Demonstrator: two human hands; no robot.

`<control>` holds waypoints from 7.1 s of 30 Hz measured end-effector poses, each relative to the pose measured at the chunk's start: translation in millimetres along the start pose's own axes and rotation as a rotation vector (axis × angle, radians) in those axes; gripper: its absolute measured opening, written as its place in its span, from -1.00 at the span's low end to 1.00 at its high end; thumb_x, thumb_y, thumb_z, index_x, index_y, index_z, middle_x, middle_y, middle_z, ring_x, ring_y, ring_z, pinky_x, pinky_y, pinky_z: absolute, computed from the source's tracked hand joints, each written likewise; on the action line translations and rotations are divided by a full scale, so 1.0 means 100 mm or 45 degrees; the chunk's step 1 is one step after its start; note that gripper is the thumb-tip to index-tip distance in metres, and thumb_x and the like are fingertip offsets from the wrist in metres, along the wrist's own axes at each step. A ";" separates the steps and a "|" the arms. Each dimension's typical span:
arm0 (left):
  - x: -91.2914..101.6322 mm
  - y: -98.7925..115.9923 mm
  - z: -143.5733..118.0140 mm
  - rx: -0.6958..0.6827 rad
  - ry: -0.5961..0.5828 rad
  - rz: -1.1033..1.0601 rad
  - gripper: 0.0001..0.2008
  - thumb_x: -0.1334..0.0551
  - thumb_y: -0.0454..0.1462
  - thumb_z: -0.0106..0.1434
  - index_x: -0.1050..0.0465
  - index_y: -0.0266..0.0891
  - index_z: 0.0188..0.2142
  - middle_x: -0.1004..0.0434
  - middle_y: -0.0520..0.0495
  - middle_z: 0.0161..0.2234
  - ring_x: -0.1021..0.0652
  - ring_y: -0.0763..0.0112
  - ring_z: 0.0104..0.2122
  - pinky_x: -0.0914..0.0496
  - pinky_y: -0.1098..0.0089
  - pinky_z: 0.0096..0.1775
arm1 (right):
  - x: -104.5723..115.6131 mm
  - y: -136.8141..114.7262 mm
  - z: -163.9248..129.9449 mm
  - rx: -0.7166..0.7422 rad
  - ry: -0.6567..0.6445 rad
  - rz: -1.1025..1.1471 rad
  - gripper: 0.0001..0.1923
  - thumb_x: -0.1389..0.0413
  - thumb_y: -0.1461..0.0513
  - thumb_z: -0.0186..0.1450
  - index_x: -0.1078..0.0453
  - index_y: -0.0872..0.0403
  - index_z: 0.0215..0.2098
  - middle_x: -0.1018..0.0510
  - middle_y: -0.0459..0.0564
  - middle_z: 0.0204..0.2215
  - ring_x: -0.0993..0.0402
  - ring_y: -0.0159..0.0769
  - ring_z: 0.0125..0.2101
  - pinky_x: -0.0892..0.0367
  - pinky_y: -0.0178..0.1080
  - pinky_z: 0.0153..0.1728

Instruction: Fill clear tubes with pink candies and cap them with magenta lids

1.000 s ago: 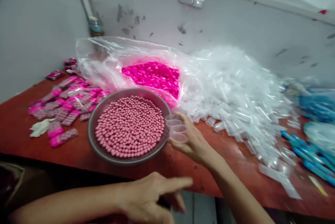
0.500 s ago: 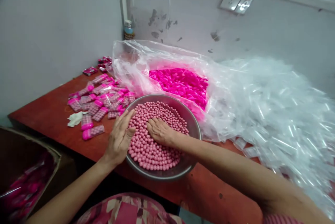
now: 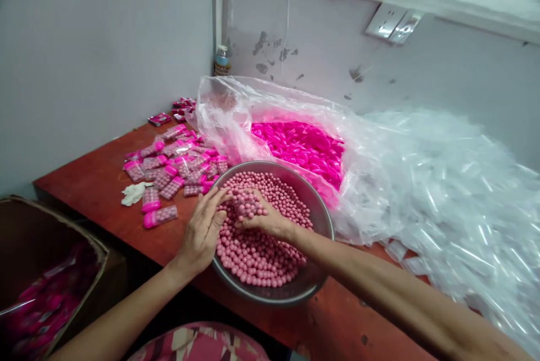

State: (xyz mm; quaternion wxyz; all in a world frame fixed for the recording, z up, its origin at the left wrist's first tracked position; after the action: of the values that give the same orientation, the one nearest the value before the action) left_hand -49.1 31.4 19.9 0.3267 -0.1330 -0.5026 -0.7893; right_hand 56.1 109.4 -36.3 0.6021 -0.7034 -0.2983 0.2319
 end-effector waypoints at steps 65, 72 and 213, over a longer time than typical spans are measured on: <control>-0.66 -0.15 0.38 0.730 -0.580 -1.050 -0.70 -0.25 -0.18 0.12 -0.52 -0.19 -0.15 -0.53 -0.09 -0.12 -0.47 0.21 -0.08 -0.33 0.31 -0.01 | 2.90 -0.78 -0.50 -0.257 1.133 -1.568 -0.75 0.03 0.24 0.23 -0.50 0.05 -0.29 -0.58 0.04 -0.31 -0.46 -0.18 -0.25 -0.26 -0.26 -0.24; -0.66 -0.13 0.41 0.676 -0.599 -1.008 -0.72 -0.25 -0.18 0.12 -0.53 -0.18 -0.17 -0.57 -0.06 -0.17 -0.50 0.22 -0.11 -0.36 0.34 -0.04 | 3.08 -0.55 -0.17 -0.568 0.991 -1.769 -0.80 -0.04 0.18 0.23 -0.46 0.10 -0.34 -0.54 0.10 -0.29 -0.45 -0.16 -0.23 -0.28 -0.23 -0.29; -0.09 0.23 0.41 0.083 -0.124 -0.746 -0.74 -0.19 -0.36 0.18 -0.52 -0.11 -0.15 -0.57 -0.05 -0.24 -0.49 0.30 -0.18 -0.35 0.35 -0.09 | -0.02 -0.41 -0.22 -0.242 0.040 0.614 -0.78 -0.26 0.21 0.03 -0.46 0.14 -0.36 -0.56 0.00 -0.42 -0.50 -0.23 -0.31 -0.38 -0.08 -0.19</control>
State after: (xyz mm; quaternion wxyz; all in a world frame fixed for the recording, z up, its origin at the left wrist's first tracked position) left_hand -32.4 64.3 50.2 0.0644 -0.0095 -0.5599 -0.8260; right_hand 63.7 96.7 7.7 0.4651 -0.8111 -0.1332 0.3286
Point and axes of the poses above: each hand's wrist, its own z-axis towards the middle knuckle, its own x-axis out of the back of the hand, y = z × x, the point moved 9 cm from there along z, towards the middle knuckle
